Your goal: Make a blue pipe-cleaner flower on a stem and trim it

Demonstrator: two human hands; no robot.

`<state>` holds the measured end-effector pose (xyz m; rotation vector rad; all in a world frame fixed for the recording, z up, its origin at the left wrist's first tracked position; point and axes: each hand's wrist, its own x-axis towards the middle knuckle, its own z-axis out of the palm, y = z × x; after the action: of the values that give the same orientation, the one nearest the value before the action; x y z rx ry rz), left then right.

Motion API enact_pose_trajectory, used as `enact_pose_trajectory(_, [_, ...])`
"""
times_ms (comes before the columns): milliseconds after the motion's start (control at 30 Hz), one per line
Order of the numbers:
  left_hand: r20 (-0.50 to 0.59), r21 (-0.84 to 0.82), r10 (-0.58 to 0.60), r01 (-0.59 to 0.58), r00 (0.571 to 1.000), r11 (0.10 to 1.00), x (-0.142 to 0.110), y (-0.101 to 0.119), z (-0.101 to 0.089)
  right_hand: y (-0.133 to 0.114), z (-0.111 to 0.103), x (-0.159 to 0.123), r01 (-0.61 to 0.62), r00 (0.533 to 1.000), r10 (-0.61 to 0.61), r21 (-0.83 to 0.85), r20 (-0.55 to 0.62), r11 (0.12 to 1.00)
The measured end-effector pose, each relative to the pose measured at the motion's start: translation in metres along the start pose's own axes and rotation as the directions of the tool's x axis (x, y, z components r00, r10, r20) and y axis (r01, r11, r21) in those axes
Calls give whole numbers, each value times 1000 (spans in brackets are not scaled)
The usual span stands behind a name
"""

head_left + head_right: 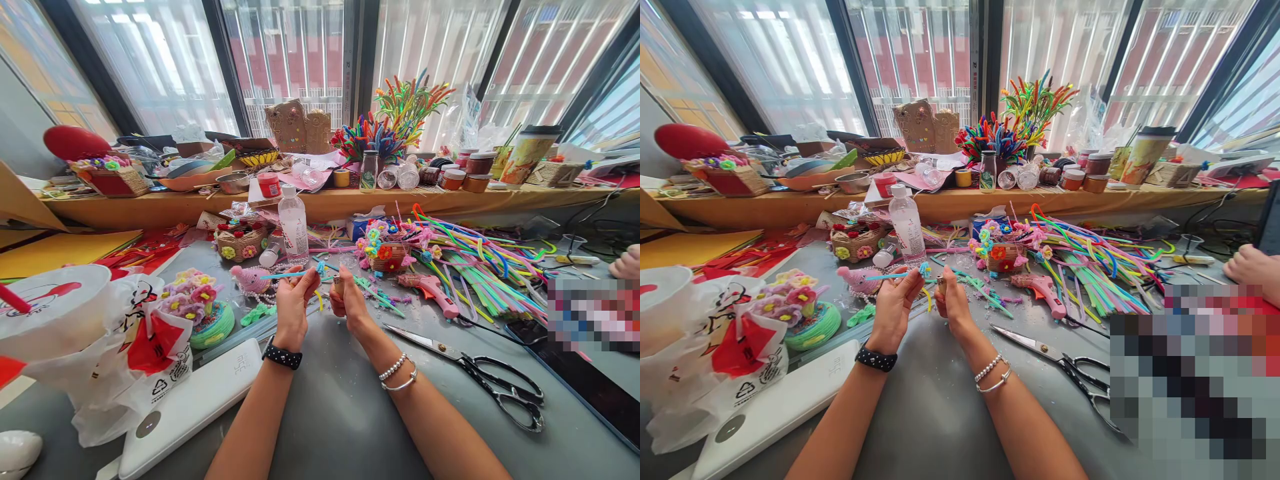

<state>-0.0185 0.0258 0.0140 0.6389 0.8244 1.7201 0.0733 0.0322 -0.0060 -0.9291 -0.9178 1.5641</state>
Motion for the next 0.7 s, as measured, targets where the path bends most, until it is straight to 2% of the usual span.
enact_pose_trajectory(200, [-9,6,-4,4,1000,1000,-1,1,2,0,-1,-1,65,998,-65,-25,-7,998])
enact_pose_trajectory(400, [35,48,15,-17,999,999,-3,1,2,2,-1,-1,110,994,-111,-58,-5,992])
enact_pose_trajectory(700, [19,49,10,-11,1000,999,-3,2,2,1,-1,-2,119,992,-123,-99,-31,988])
